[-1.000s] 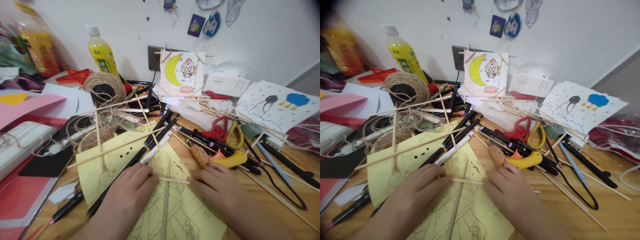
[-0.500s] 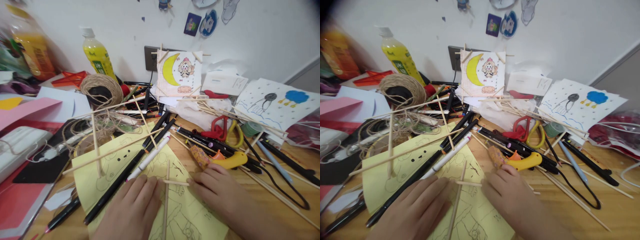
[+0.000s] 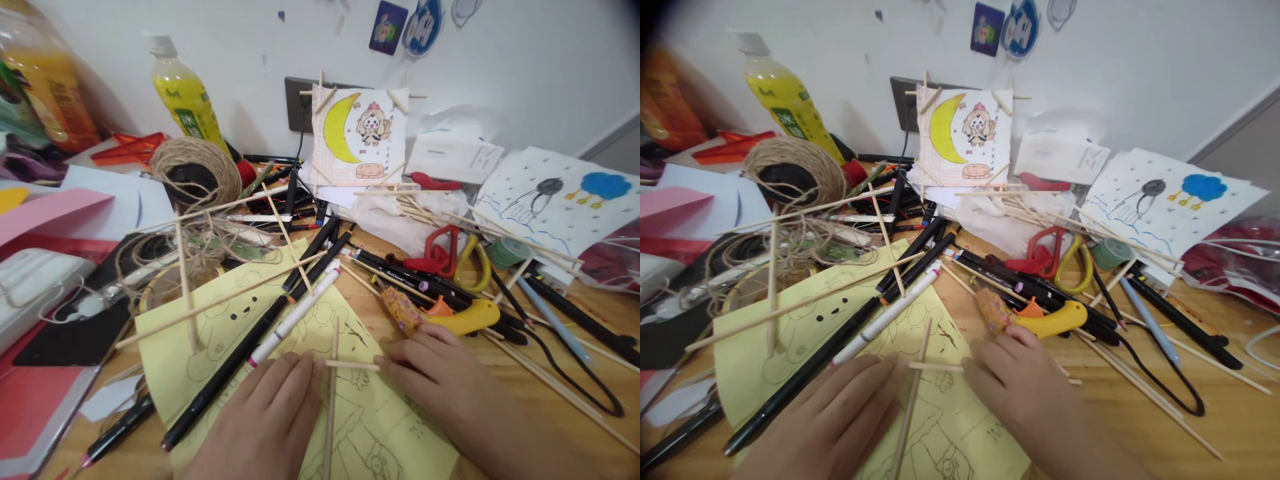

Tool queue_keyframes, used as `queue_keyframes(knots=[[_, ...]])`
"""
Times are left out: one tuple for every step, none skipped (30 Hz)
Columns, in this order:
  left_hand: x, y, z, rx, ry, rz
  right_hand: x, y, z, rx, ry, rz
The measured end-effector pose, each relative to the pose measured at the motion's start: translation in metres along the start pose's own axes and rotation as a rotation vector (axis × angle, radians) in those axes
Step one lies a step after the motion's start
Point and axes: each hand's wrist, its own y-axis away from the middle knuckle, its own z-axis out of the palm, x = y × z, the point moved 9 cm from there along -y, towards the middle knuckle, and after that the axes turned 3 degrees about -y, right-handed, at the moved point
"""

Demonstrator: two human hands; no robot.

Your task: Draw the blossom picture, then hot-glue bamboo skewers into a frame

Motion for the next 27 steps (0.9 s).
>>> queue_keyframes(knots=[[0.000,-0.001,-0.001,0.004,0.004,-0.005,0.000,0.000,0.000,-0.001,0.002,-0.002],[0.001,-0.002,0.000,-0.021,0.009,0.006,-0.001,0.000,0.000,-0.006,0.005,-0.005],[0.003,-0.002,0.001,-0.057,0.011,0.024,-0.001,0.001,0.001,-0.012,0.007,-0.010],[0.005,-0.002,0.002,-0.079,0.007,0.038,-0.001,0.001,0.002,-0.016,0.009,-0.016],[0.007,-0.002,0.003,-0.095,0.000,0.054,-0.001,0.001,0.002,-0.018,0.010,-0.021],[0.007,-0.002,0.003,-0.088,-0.015,0.049,-0.002,0.002,0.002,-0.018,0.011,-0.028],[0.006,-0.002,0.001,-0.053,-0.030,0.035,-0.002,0.002,0.002,-0.019,0.011,-0.035],[0.006,-0.001,-0.001,-0.020,-0.045,0.018,-0.002,0.002,0.003,-0.020,0.012,-0.037],[0.005,0.000,-0.001,-0.006,-0.055,0.005,-0.002,0.002,0.003,-0.019,0.013,-0.036],[0.005,0.000,0.001,-0.024,-0.057,0.008,-0.002,0.002,0.003,-0.017,0.014,-0.033],[0.006,0.000,0.005,-0.069,-0.054,0.022,-0.002,0.003,0.003,-0.017,0.013,-0.027],[0.007,0.000,0.007,-0.105,-0.050,0.034,-0.001,0.003,0.004,-0.017,0.011,-0.019],[0.007,0.000,0.008,-0.138,-0.047,0.045,-0.001,0.003,0.004,-0.018,0.008,-0.010],[0.008,0.000,0.009,-0.163,-0.045,0.054,-0.001,0.003,0.004,-0.011,0.007,-0.008],[0.007,-0.001,0.008,-0.174,-0.048,0.052,-0.001,0.003,0.004,-0.004,0.008,-0.008],[0.006,-0.001,0.007,-0.174,-0.051,0.046,-0.001,0.003,0.005,0.001,0.011,-0.008],[0.005,-0.001,0.005,-0.167,-0.055,0.039,-0.001,0.003,0.004,0.010,0.015,-0.008],[0.005,-0.001,0.005,-0.170,-0.058,0.036,-0.002,0.004,0.004,0.019,0.021,-0.006],[0.005,0.000,0.004,-0.171,-0.060,0.037,-0.002,0.004,0.005,0.025,0.027,-0.001],[0.005,0.001,0.004,-0.172,-0.064,0.043,-0.002,0.004,0.005,0.026,0.032,0.007],[0.006,0.002,0.005,-0.175,-0.069,0.052,-0.002,0.004,0.006,0.024,0.038,0.012],[0.006,0.003,0.005,-0.177,-0.078,0.062,-0.003,0.004,0.007,0.019,0.044,0.013],[0.006,0.005,0.006,-0.177,-0.090,0.067,-0.004,0.004,0.008,0.009,0.051,0.009],[0.007,0.006,0.007,-0.180,-0.103,0.073,-0.005,0.004,0.009,-0.004,0.058,0.002],[0.007,0.007,0.006,-0.173,-0.115,0.074,-0.006,0.004,0.010,-0.016,0.064,-0.006],[0.007,0.008,0.006,-0.167,-0.122,0.072,-0.007,0.003,0.010,-0.022,0.068,-0.014],[0.007,0.008,0.006,-0.163,-0.123,0.069,-0.007,0.003,0.010,-0.024,0.068,-0.019]])
